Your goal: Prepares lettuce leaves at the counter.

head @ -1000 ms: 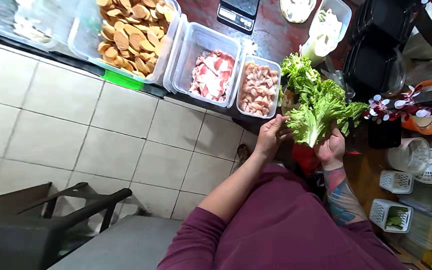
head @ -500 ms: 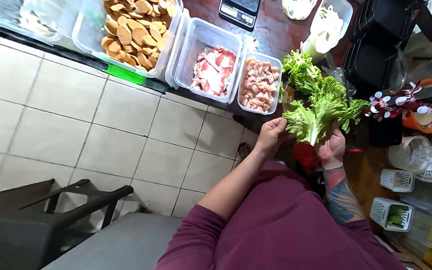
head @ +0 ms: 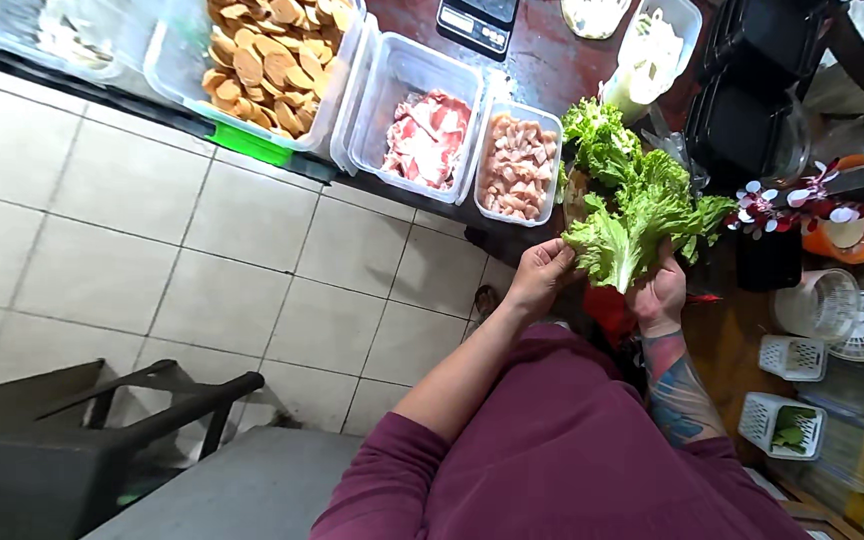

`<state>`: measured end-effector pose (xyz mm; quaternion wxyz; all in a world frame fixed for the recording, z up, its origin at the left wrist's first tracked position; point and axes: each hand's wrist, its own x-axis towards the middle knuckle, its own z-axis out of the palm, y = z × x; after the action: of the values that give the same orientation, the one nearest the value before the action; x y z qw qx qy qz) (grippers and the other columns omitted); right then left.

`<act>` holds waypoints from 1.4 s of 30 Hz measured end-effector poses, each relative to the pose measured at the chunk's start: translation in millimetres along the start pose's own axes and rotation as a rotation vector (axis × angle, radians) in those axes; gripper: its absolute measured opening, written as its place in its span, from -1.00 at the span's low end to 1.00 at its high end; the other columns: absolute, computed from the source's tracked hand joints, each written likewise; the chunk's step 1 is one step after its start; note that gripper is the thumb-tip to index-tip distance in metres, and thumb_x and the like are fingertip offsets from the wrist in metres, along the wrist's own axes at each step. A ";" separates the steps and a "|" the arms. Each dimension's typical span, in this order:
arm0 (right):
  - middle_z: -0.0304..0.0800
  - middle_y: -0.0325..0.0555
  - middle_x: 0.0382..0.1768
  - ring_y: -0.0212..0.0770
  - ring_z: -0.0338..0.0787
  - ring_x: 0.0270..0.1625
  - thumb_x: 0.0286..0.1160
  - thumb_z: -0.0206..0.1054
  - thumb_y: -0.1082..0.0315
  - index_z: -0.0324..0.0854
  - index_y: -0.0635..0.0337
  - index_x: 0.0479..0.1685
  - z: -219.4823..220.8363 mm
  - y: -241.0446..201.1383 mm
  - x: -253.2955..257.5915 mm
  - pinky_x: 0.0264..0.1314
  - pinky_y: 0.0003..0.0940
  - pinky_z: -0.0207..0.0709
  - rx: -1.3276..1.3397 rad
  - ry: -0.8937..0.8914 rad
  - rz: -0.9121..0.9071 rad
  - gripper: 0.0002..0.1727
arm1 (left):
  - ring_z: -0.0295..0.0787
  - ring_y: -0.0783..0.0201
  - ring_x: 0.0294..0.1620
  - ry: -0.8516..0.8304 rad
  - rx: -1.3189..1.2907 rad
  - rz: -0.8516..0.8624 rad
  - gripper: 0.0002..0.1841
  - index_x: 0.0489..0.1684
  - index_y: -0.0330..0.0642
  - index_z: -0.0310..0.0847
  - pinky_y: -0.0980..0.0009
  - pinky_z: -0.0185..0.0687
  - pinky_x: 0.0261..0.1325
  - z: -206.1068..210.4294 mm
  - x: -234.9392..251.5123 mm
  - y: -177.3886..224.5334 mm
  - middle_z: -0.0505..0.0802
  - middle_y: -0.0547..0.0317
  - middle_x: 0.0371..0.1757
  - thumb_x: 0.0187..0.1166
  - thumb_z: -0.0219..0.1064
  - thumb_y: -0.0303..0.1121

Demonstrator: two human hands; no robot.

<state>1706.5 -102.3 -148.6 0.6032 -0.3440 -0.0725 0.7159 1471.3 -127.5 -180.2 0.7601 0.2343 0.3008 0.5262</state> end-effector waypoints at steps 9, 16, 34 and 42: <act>0.60 0.05 0.49 0.08 0.62 0.52 0.81 -0.07 -0.17 0.37 -0.05 0.64 2.9 -0.1 -6.0 0.52 0.29 0.50 0.049 0.039 0.028 -0.40 | 0.66 0.18 0.47 0.309 0.651 0.257 -0.58 0.65 -0.04 0.38 0.12 0.68 0.44 29.3 -46.2 30.5 0.67 0.19 0.54 0.86 0.00 -0.28; 0.48 -0.03 0.61 0.06 0.55 0.57 0.79 -0.01 -0.20 0.19 -0.18 0.78 38.1 4.9 -41.2 0.51 0.22 0.53 -0.580 -0.332 -0.101 -0.35 | 0.19 0.09 0.82 -0.066 0.546 0.196 0.08 0.96 0.06 -0.36 -0.02 0.38 0.74 63.4 -52.8 43.1 0.17 0.14 0.89 0.55 0.22 0.36; 0.08 -0.35 0.86 -0.09 0.25 0.80 0.79 0.08 -0.08 -0.06 -0.32 0.90 34.0 18.1 -59.4 0.71 0.11 0.32 -0.692 -0.155 0.020 -0.28 | 0.69 0.15 0.35 0.003 -0.531 -0.097 -0.34 0.52 0.15 0.47 0.00 0.69 0.28 37.4 -50.7 24.0 0.74 0.12 0.36 0.74 -0.23 0.33; 0.43 -0.21 0.68 -0.09 0.54 0.60 0.46 0.46 -0.17 -0.06 -0.32 0.89 8.0 15.4 -77.5 0.56 0.10 0.54 -0.615 -0.032 -0.018 0.01 | 0.70 0.09 0.34 -0.051 -0.435 -0.184 -0.35 0.50 0.10 0.48 -0.06 0.67 0.30 74.7 -28.7 -7.8 0.75 0.07 0.34 0.74 -0.20 0.30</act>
<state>1692.0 -174.6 -119.2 0.4760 -0.4984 -0.2982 0.6604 1521.3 -160.1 -126.4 0.8449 0.0497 0.1810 0.5009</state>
